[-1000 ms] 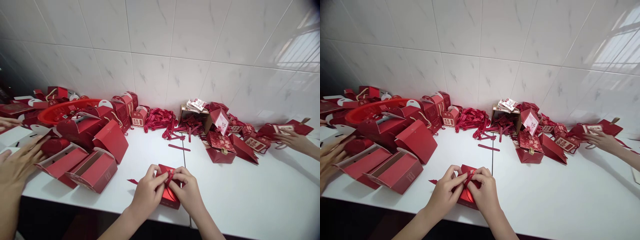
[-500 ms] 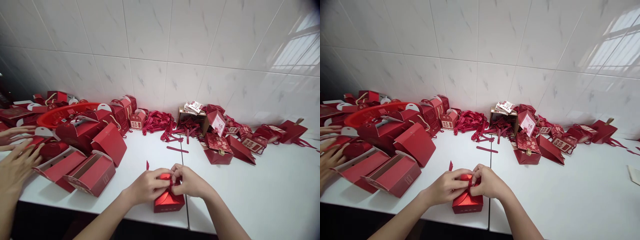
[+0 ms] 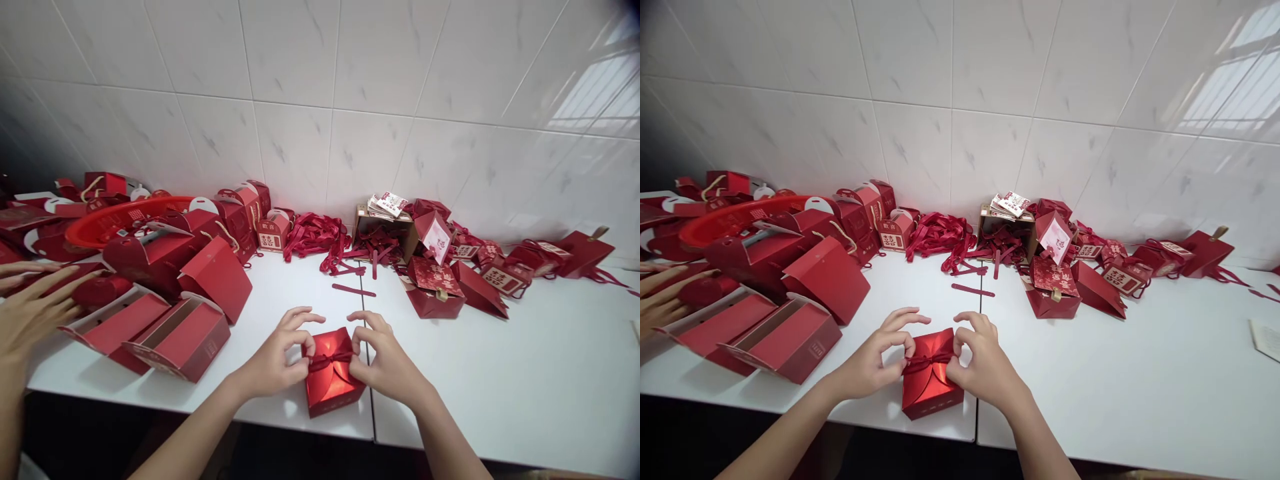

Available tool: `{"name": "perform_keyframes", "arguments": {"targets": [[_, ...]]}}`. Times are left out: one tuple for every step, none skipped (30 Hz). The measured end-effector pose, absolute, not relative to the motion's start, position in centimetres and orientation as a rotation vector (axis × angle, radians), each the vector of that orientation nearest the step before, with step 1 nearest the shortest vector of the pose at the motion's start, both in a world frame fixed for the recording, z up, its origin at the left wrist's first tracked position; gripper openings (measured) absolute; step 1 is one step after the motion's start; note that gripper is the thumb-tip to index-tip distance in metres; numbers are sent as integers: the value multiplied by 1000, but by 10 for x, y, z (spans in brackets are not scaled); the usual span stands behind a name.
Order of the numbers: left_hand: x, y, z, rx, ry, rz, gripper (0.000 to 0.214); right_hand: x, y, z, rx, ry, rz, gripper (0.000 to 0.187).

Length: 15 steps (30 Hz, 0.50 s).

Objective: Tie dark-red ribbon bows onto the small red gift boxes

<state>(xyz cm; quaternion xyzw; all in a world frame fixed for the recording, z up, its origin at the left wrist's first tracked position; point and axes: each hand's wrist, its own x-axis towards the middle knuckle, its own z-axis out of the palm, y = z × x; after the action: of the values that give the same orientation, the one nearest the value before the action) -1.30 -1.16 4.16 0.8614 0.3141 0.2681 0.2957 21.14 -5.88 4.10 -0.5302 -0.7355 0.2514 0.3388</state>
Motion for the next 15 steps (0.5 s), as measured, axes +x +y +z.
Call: {"name": "perform_keyframes", "arguments": {"targets": [[-11, -12, 42, 2229, 843, 658, 14, 209, -59, 38, -1384, -1898, 603, 14], [-10, -12, 42, 2178, 847, 609, 14, 208, -59, 35, -1390, -1870, 551, 13], [-8, -12, 42, 2157, 850, 562, 15, 206, -59, 33, -1399, -1842, 499, 13], [-8, -12, 42, 2172, 858, 521, 16, 206, -59, 31, -1411, -1821, 445, 12], [-8, -11, 44, 2219, 877, 487, 17, 206, -59, 29, -1425, -1810, 389, 12], [-8, -11, 45, 2288, 907, 466, 18, 206, -60, 27, -1438, -1812, 332, 12], [-8, -10, 46, 2367, 946, 457, 18, 207, -61, 26, -1445, -1823, 276, 14], [-8, -9, 48, 2443, 988, 466, 17, 207, -62, 25, -1444, -1838, 222, 16], [-8, -9, 48, 2501, 1024, 492, 16, 206, -63, 23, -1435, -1849, 171, 18], [-7, -9, 48, 2530, 1038, 536, 14, 206, -64, 21, -1418, -1844, 121, 21], [-6, -9, 46, 2526, 1013, 588, 13, 204, -65, 19, -1402, -1824, 84, 23], [-4, -9, 44, 2492, 946, 636, 12, 203, -65, 17, -1391, -1790, 66, 23], [-2, -9, 41, 2435, 858, 676, 12, 203, -65, 16, -1388, -1747, 70, 23], [-2, -8, 37, 2374, 782, 705, 11, 202, -65, 14, -1395, -1701, 91, 23], [-1, -8, 34, 2330, 739, 727, 12, 203, -66, 13, -1411, -1663, 119, 22]]}}
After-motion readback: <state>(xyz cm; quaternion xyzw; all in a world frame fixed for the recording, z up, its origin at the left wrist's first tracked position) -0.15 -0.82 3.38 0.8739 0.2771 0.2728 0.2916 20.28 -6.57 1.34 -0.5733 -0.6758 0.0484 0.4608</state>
